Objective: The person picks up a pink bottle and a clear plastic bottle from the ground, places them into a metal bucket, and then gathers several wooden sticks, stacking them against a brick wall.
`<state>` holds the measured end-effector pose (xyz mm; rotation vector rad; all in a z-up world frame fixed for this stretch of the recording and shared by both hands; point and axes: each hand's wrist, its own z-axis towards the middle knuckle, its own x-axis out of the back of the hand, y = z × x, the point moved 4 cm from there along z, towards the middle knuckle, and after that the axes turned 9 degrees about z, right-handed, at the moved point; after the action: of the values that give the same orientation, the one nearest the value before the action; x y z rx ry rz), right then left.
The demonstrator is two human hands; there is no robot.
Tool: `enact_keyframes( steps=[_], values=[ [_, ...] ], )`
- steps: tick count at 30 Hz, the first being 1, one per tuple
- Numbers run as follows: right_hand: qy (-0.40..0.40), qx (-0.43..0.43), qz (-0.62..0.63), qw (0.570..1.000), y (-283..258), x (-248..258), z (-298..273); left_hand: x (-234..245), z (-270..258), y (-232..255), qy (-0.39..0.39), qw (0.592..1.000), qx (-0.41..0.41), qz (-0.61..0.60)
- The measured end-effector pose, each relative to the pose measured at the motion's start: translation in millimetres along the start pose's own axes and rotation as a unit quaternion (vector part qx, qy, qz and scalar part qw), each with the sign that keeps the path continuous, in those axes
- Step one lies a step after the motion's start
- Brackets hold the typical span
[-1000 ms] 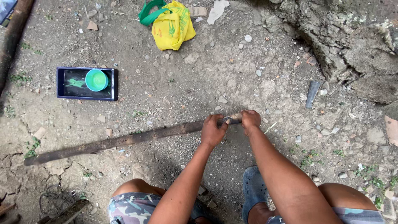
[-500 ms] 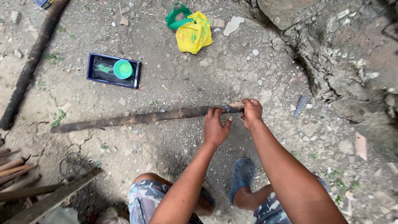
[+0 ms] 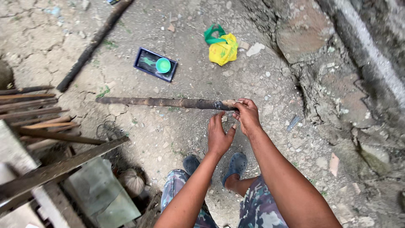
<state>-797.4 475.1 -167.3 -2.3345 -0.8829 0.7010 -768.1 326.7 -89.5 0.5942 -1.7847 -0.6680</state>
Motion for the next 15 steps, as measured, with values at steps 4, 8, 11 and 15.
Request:
enact_keyframes(
  steps=[4,8,11,15],
  values=[
    [-0.049,0.005,-0.02,0.999,-23,-40,-38,48,-18,28,0.042,0.999,0.001,-0.011],
    [-0.111,0.009,-0.049,0.993,-43,-74,-70,90,-36,44,0.06,0.996,0.055,-0.021],
    [-0.148,0.021,-0.089,0.985,-54,-101,-92,120,-49,49,0.095,0.993,0.057,-0.03],
    [-0.189,0.068,-0.161,0.966,-68,-137,-121,155,-64,58,0.136,0.987,0.058,-0.059]
  ],
)
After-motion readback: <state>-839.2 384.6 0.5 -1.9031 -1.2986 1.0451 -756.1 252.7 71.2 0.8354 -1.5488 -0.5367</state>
